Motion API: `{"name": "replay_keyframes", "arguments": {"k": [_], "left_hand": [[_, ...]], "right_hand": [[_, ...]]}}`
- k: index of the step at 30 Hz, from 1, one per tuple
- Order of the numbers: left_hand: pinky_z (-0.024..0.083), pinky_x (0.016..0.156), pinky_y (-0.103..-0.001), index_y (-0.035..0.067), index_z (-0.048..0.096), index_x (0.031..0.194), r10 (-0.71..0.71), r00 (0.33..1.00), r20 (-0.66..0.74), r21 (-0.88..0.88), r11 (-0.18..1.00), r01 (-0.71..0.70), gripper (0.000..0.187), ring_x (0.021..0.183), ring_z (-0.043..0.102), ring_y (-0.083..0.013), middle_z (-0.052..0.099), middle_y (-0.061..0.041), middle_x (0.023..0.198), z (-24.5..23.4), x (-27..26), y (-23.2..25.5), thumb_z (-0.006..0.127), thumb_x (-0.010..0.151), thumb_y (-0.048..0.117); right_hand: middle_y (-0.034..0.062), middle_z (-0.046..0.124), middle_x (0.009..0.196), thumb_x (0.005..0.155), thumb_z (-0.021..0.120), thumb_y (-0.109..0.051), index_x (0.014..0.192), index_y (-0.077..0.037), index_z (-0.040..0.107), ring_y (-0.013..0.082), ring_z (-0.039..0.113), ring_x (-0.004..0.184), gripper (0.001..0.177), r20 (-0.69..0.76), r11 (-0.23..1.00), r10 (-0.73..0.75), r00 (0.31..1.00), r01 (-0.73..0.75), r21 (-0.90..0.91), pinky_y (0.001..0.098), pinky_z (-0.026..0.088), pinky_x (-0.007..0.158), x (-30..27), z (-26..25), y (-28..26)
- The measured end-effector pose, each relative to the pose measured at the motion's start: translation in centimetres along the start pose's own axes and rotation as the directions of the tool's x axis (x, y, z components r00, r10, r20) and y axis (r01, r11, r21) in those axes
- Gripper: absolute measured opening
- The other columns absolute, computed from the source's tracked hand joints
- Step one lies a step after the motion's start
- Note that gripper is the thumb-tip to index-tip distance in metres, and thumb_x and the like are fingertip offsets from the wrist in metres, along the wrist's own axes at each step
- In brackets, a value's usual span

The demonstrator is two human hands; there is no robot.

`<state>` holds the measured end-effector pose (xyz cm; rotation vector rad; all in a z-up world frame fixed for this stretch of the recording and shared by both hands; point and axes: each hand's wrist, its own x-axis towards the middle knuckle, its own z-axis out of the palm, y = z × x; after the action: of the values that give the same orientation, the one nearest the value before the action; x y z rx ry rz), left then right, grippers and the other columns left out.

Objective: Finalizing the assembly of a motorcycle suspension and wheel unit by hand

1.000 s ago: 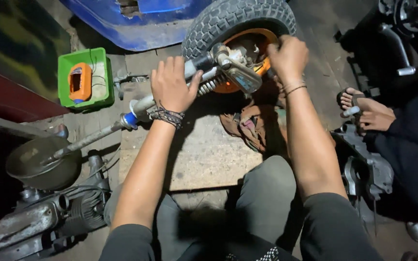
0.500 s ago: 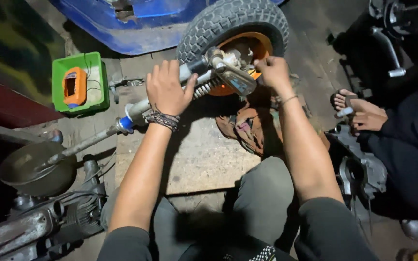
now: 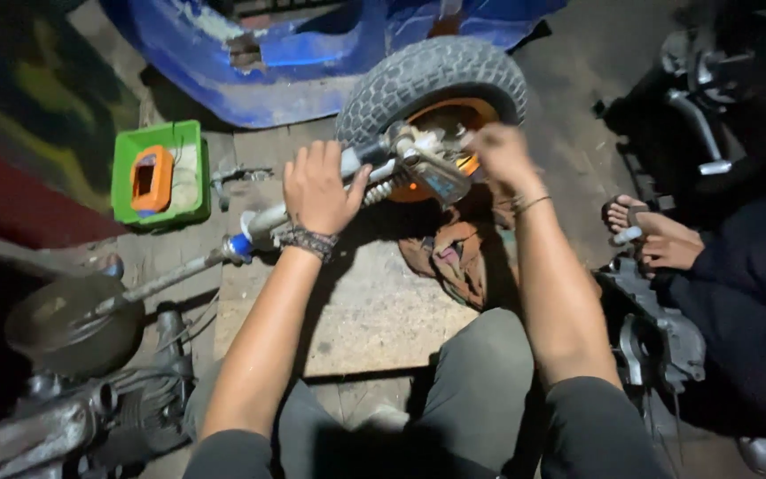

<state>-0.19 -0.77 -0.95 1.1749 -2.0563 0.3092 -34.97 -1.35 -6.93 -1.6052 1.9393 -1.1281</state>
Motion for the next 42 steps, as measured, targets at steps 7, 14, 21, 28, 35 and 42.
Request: {"name": "replay_keyframes", "arguments": {"k": [7, 14, 21, 28, 35, 42], "left_hand": [[0.041, 0.095, -0.054, 0.006, 0.05, 0.13, 0.055, 0.998, 0.005, -0.181, 0.982, -0.053, 0.046, 0.11, 0.054, -0.0407, 0.053, -0.02, 0.118, -1.1, 1.2, 5.1, 0.067, 0.09, 0.019], [0.031, 0.105, -0.054, 0.008, 0.049, 0.134, -0.024, 0.998, 0.05, -0.206, 0.978, 0.033, 0.077, 0.117, 0.051, -0.0374, 0.049, -0.017, 0.124, 0.5, 1.3, 6.6, 0.071, 0.083, 0.062], [0.035, 0.097, -0.049, 0.009, 0.055, 0.121, -0.082, 0.996, -0.022, -0.166, 0.983, 0.077, 0.06, 0.105, 0.052, -0.0346, 0.05, -0.012, 0.114, 1.2, 1.6, 6.5, 0.074, 0.086, 0.054], [0.035, 0.098, -0.053, 0.011, 0.053, 0.122, -0.098, 0.995, -0.034, -0.101, 0.99, 0.094, 0.064, 0.106, 0.053, -0.0355, 0.05, -0.011, 0.113, 2.2, 1.5, 6.2, 0.07, 0.085, 0.06], [0.033, 0.103, -0.054, 0.013, 0.056, 0.121, -0.2, 0.979, -0.032, -0.104, 0.975, 0.196, 0.068, 0.108, 0.053, -0.0316, 0.051, -0.008, 0.113, 3.0, 1.5, 7.6, 0.065, 0.081, 0.067], [0.034, 0.102, -0.049, 0.016, 0.056, 0.118, -0.214, 0.976, -0.049, -0.099, 0.973, 0.208, 0.069, 0.107, 0.054, -0.0277, 0.05, -0.005, 0.11, 4.4, 1.5, 6.6, 0.059, 0.08, 0.072]], "right_hand": [[0.0142, 0.071, 0.082, 0.095, 0.076, -0.037, 0.091, -0.013, 0.075, 0.0373, 0.071, 0.089, 0.025, -0.086, 0.998, 0.056, 0.995, -0.057, -0.009, 0.0433, 0.052, 0.079, -0.1, -1.0, -1.4], [0.0183, 0.071, 0.078, 0.09, 0.074, -0.03, 0.086, -0.009, 0.074, 0.0445, 0.071, 0.088, 0.022, -0.011, 0.975, -0.077, 0.997, 0.073, -0.208, 0.0498, 0.054, 0.076, -0.2, -1.4, -3.4], [0.0132, 0.075, 0.079, 0.092, 0.073, -0.037, 0.095, -0.012, 0.078, 0.0427, 0.074, 0.088, 0.026, 0.038, 0.888, -0.114, 0.993, 0.119, -0.443, 0.0513, 0.058, 0.077, 0.0, -2.5, -5.1], [0.0157, 0.077, 0.087, 0.083, 0.078, -0.043, 0.095, -0.014, 0.08, 0.0408, 0.074, 0.097, 0.031, 0.107, 0.842, 0.028, 0.994, 0.035, -0.539, 0.0525, 0.059, 0.082, 2.5, -0.8, -1.3], [0.0107, 0.073, 0.08, 0.09, 0.075, -0.044, 0.083, -0.016, 0.075, 0.0353, 0.072, 0.091, 0.029, 0.087, 0.997, -0.071, 0.994, 0.073, -0.016, 0.0428, 0.054, 0.077, 1.2, 0.5, -2.7], [0.0132, 0.071, 0.073, 0.093, 0.072, -0.038, 0.08, -0.011, 0.073, 0.0411, 0.072, 0.086, 0.03, 0.134, 0.975, -0.111, 0.985, 0.135, -0.179, 0.0479, 0.056, 0.075, 1.9, -1.2, -1.9]]}}
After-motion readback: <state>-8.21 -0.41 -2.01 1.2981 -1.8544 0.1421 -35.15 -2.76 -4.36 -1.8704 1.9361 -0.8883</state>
